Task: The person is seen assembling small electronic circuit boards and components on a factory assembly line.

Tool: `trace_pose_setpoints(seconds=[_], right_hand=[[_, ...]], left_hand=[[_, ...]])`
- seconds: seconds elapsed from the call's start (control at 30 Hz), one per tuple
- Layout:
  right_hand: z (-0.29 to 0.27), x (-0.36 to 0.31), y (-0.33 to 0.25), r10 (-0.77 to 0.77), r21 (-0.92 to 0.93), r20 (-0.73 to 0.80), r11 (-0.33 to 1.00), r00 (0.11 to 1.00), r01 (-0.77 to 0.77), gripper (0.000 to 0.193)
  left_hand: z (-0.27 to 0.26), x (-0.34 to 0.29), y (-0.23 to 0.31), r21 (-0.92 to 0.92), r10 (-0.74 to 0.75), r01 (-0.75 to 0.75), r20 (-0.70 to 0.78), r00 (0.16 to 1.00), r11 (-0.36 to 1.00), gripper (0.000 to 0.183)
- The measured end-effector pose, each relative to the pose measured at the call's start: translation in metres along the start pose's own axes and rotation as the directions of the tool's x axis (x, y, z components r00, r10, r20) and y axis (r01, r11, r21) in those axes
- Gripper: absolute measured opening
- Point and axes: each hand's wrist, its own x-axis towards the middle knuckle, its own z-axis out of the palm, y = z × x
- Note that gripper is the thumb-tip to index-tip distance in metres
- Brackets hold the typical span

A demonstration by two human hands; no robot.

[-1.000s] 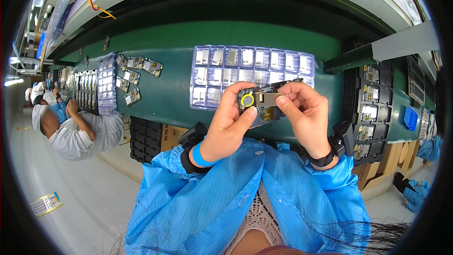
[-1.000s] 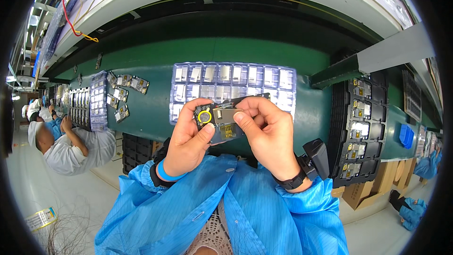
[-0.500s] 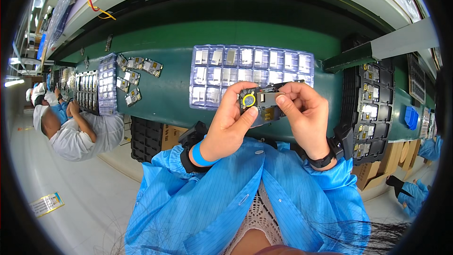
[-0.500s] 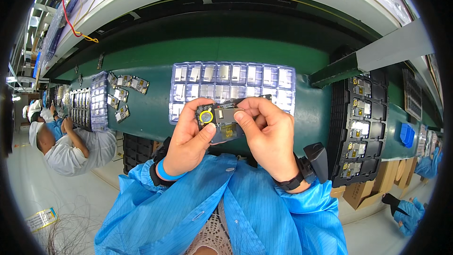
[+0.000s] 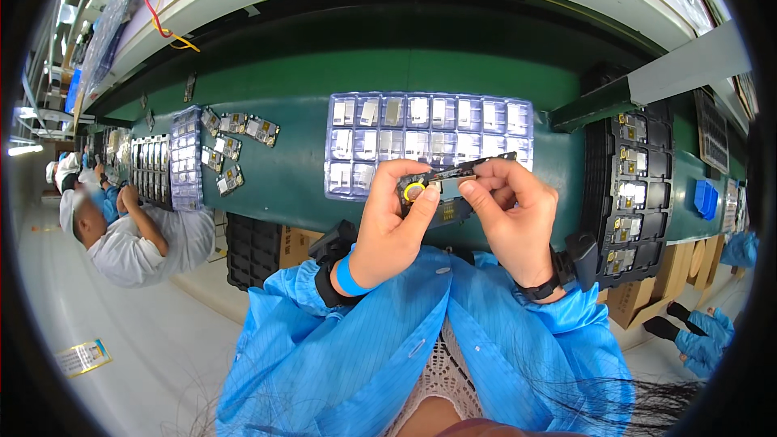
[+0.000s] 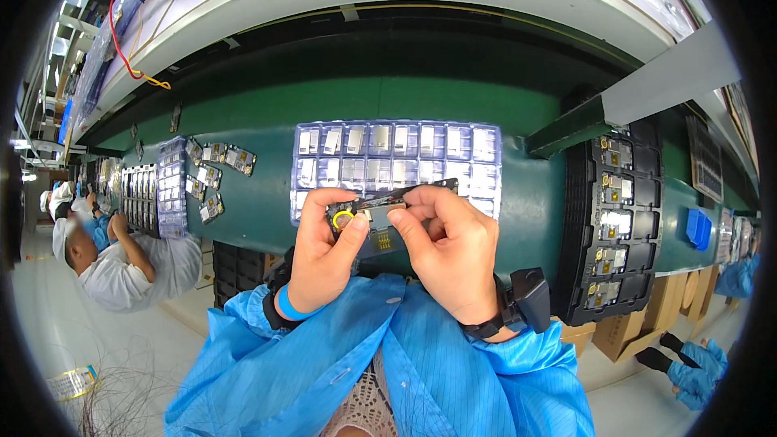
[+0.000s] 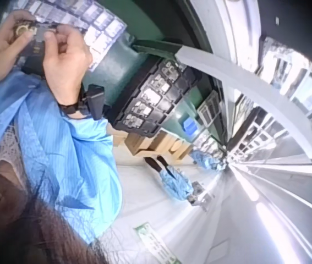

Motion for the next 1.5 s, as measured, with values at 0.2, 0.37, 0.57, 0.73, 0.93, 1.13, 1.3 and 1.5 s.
trace_pose_setpoints(seconds=[0.2, 0.37, 0.57, 0.73, 0.93, 1.13, 1.3, 1.5], right_hand=[[-0.002, 0.004, -0.001, -0.23, -0.157, -0.029, 0.962, 0.973, 0.222, 0.013], [0.0, 0.002, 0.001, -0.324, -0.226, -0.096, 0.928, 0.941, 0.296, 0.014], [-0.001, 0.003, -0.003, -0.193, -0.139, -0.066, 0.973, 0.979, 0.182, 0.015], [0.001, 0.004, -0.001, -0.157, -0.035, -0.104, 0.987, 0.982, 0.154, 0.019], [-0.002, 0.006, -0.01, -0.13, -0.135, -0.118, 0.984, 0.984, 0.114, 0.023], [-0.004, 0.001, 0.005, -0.332, -0.374, -0.105, 0.886, 0.937, 0.272, 0.021], [0.0, -0.003, 0.003, -0.322, -0.439, -0.008, 0.852, 0.947, 0.285, 0.019], [0.007, -0.01, 0.004, -0.235, -0.347, 0.005, 0.911, 0.972, 0.222, 0.027]], left_hand=[[0.002, -0.001, -0.003, 0.006, 0.06, -0.06, -0.052, 0.997, 0.998, 0.025], [0.005, 0.0, 0.0, 0.023, 0.086, -0.085, -0.051, 0.995, 0.996, 0.025], [0.007, 0.001, -0.003, 0.003, 0.082, -0.082, -0.069, 0.994, 0.997, 0.025], [0.008, 0.002, 0.001, -0.006, 0.069, -0.069, -0.037, 0.997, 0.998, 0.025], [0.003, 0.003, 0.001, 0.019, 0.057, -0.056, -0.025, 0.998, 0.998, 0.025], [0.003, 0.006, -0.007, -0.036, 0.061, -0.064, -0.065, 0.996, 0.997, 0.025], [0.006, 0.007, -0.012, -0.004, 0.071, -0.072, -0.126, 0.989, 0.997, 0.025], [0.007, 0.006, -0.018, 0.048, 0.112, -0.106, -0.157, 0.981, 0.993, 0.024]])
